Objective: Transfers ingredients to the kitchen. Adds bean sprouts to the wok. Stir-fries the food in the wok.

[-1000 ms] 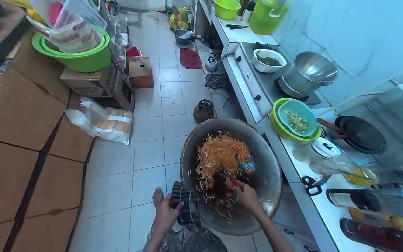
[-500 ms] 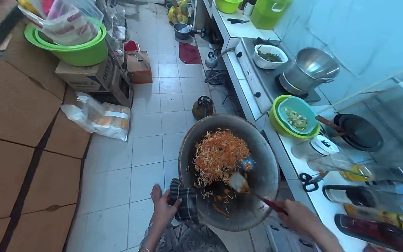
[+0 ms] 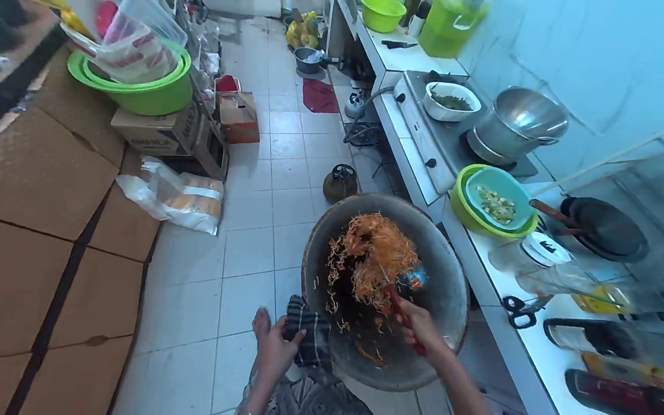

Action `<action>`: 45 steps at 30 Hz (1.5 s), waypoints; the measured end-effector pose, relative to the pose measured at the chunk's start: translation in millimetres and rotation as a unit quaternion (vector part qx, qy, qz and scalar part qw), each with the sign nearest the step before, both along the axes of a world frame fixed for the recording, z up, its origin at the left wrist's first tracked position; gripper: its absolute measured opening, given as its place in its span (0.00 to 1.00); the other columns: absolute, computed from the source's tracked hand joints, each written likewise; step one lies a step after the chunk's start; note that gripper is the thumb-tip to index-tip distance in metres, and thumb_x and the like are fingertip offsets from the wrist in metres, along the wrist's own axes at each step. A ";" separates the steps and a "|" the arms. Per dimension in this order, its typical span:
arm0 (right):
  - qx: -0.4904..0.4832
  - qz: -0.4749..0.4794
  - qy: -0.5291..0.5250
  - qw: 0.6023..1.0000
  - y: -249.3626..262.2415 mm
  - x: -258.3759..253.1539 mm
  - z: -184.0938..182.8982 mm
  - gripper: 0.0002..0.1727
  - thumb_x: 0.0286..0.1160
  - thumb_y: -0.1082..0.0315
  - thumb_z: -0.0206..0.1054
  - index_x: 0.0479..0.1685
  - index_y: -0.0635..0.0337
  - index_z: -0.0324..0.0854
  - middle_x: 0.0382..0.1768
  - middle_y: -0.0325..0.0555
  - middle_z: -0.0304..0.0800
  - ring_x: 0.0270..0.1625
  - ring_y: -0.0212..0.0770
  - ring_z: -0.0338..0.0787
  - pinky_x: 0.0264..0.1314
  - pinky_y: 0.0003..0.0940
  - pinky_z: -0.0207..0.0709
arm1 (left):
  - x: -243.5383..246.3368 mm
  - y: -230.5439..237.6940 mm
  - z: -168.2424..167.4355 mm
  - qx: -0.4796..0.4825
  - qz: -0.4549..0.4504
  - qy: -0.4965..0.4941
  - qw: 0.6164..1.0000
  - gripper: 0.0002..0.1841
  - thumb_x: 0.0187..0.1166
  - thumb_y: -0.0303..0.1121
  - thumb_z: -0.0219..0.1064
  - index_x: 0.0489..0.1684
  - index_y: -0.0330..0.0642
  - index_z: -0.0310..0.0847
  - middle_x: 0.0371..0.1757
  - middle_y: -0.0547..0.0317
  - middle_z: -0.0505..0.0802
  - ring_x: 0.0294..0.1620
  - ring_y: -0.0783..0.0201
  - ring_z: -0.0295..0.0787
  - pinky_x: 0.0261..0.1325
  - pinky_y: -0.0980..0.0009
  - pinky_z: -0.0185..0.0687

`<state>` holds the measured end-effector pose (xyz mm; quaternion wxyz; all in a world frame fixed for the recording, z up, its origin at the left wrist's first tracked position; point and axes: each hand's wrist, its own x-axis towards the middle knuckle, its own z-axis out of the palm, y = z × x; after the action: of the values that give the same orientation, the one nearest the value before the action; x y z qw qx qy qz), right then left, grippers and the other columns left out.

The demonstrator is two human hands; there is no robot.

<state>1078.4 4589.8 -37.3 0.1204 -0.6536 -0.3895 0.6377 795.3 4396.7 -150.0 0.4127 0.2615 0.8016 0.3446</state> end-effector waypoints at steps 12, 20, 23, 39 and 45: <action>0.026 0.439 -0.292 0.849 -44.9 -10.2 38.7 0.30 0.92 0.57 0.49 0.93 0.47 0.60 0.58 0.65 0.90 0.59 0.63 0.91 0.65 0.62 0.81 | -1.6 -2.5 -4.7 0.033 0.015 -0.013 0.999 0.33 0.64 0.40 0.81 0.71 0.37 0.81 0.61 0.40 0.92 0.69 0.43 0.86 0.72 0.45 0.80; -0.086 0.524 -0.455 0.715 30.5 73.3 108.3 0.23 0.85 0.53 0.62 0.61 0.65 0.85 0.55 0.67 0.90 0.59 0.66 0.90 0.61 0.68 0.80 | -28.1 29.7 13.2 0.016 0.007 -0.018 1.000 0.28 0.77 0.37 0.71 0.76 0.38 0.76 0.63 0.40 0.91 0.70 0.41 0.83 0.75 0.36 0.71; -0.002 0.472 -0.516 0.714 55.1 42.7 78.9 0.20 0.84 0.60 0.61 0.63 0.67 0.83 0.65 0.68 0.86 0.71 0.68 0.84 0.67 0.71 0.76 | -35.2 45.4 26.2 0.025 0.008 -0.041 0.999 0.25 0.82 0.32 0.68 0.78 0.38 0.74 0.63 0.42 0.91 0.65 0.49 0.89 0.70 0.45 0.81; 0.002 0.440 -0.491 0.752 129.1 90.1 85.7 0.20 0.83 0.63 0.65 0.68 0.64 0.83 0.61 0.67 0.88 0.65 0.66 0.88 0.67 0.66 0.77 | -59.4 61.0 29.7 0.051 -0.015 -0.060 0.997 0.22 0.81 0.29 0.69 0.73 0.37 0.77 0.61 0.43 0.92 0.62 0.55 0.91 0.69 0.54 0.83; 0.181 0.534 -0.414 0.715 177.7 39.8 33.4 0.34 0.84 0.63 0.61 0.90 0.27 0.64 0.64 0.59 0.90 0.66 0.64 0.88 0.69 0.67 0.77 | -61.0 62.2 31.1 0.050 -0.015 -0.063 0.997 0.20 0.81 0.30 0.69 0.71 0.38 0.78 0.58 0.47 0.93 0.59 0.58 0.92 0.67 0.56 0.86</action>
<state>1118.2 4767.5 -3.9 -0.2974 -0.5018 -0.7922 0.1791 734.3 4458.8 -118.9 0.4541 0.2719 0.7516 0.3936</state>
